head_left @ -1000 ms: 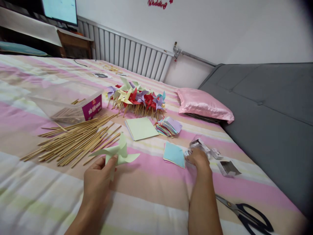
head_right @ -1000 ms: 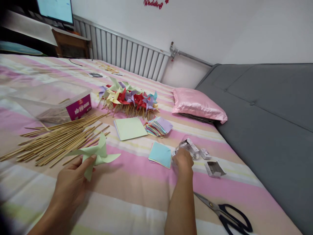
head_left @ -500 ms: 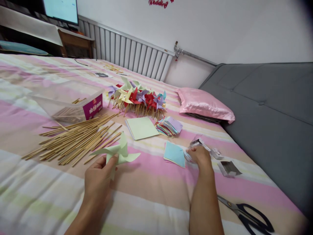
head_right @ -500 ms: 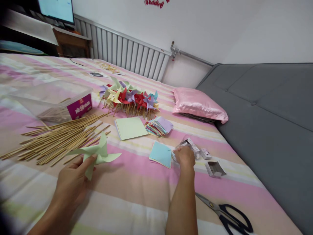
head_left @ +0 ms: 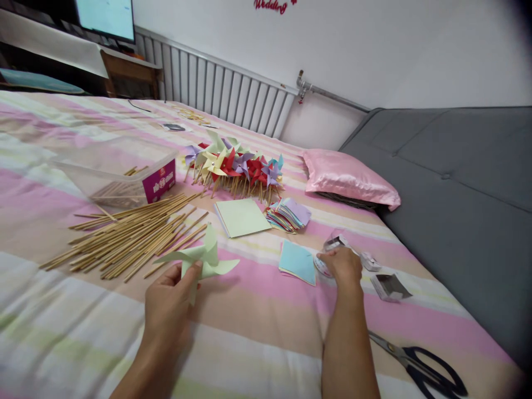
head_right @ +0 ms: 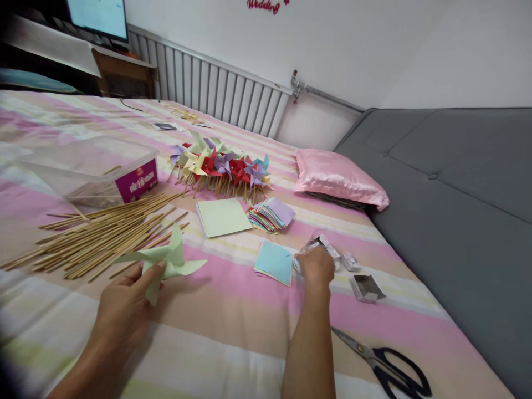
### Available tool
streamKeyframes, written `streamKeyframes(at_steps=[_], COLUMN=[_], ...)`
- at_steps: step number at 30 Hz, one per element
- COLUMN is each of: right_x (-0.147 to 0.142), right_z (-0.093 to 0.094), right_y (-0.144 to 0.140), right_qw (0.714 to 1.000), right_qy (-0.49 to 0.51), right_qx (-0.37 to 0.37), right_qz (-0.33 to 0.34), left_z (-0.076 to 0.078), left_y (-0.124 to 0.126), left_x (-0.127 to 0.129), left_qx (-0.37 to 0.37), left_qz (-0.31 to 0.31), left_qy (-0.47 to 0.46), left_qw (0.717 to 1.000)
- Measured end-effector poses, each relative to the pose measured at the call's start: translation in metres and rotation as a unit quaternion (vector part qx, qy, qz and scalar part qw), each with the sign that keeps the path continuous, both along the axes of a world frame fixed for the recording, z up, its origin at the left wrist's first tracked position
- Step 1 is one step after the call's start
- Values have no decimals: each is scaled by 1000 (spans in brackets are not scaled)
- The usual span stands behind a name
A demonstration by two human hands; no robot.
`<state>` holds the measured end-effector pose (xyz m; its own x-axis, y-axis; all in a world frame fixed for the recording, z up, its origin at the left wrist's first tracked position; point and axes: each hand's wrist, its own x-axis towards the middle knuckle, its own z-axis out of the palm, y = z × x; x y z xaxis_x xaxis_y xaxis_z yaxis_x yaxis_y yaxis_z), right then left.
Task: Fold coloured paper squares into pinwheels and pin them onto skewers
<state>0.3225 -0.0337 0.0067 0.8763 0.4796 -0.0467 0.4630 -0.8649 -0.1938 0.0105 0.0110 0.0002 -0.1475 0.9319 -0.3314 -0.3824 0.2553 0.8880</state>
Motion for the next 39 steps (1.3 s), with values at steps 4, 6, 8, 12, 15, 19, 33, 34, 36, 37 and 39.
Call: streamKeyframes(at_steps=[4, 6, 8, 12, 15, 19, 33, 34, 36, 37, 39], right_x=[-1, -1, -2, 0, 2, -2, 0, 2, 5, 6, 7], right_z=[2, 3, 3, 3, 2, 4, -8, -11, -17, -18, -19], right_y=[0, -1, -2, -2, -2, -3, 0, 0, 1, 1, 0], right_qw=[1000, 1000, 1000, 999, 999, 1000, 997, 997, 996, 996, 998], right_qy=[1, 7, 17, 30, 31, 27, 69, 65, 55, 49, 17], right_qx=[3, 6, 10, 11, 9, 9, -6, -10, -14, -14, -5], right_qz=[0, 1, 4, 16, 20, 3, 28, 45, 66, 70, 67], left_z=[-1, -2, -3, -4, -4, -4, 0, -1, -3, -4, -6], left_y=[1, 1, 1, 0, 0, 0, -6, -6, -5, -5, -4], left_x=[0, -1, -1, -2, -2, -2, -6, -7, -7, -7, -8], left_qx=[3, 2, 2, 4, 9, 10, 35, 35, 36, 36, 31], left_qz=[-1, -4, -8, -15, -16, -9, -7, -8, -13, -14, -12], left_qy=[2, 2, -1, -10, -4, 1, 26, 28, 32, 33, 35], left_qw=[1000, 1000, 1000, 1000, 1000, 1000, 999, 999, 999, 999, 999])
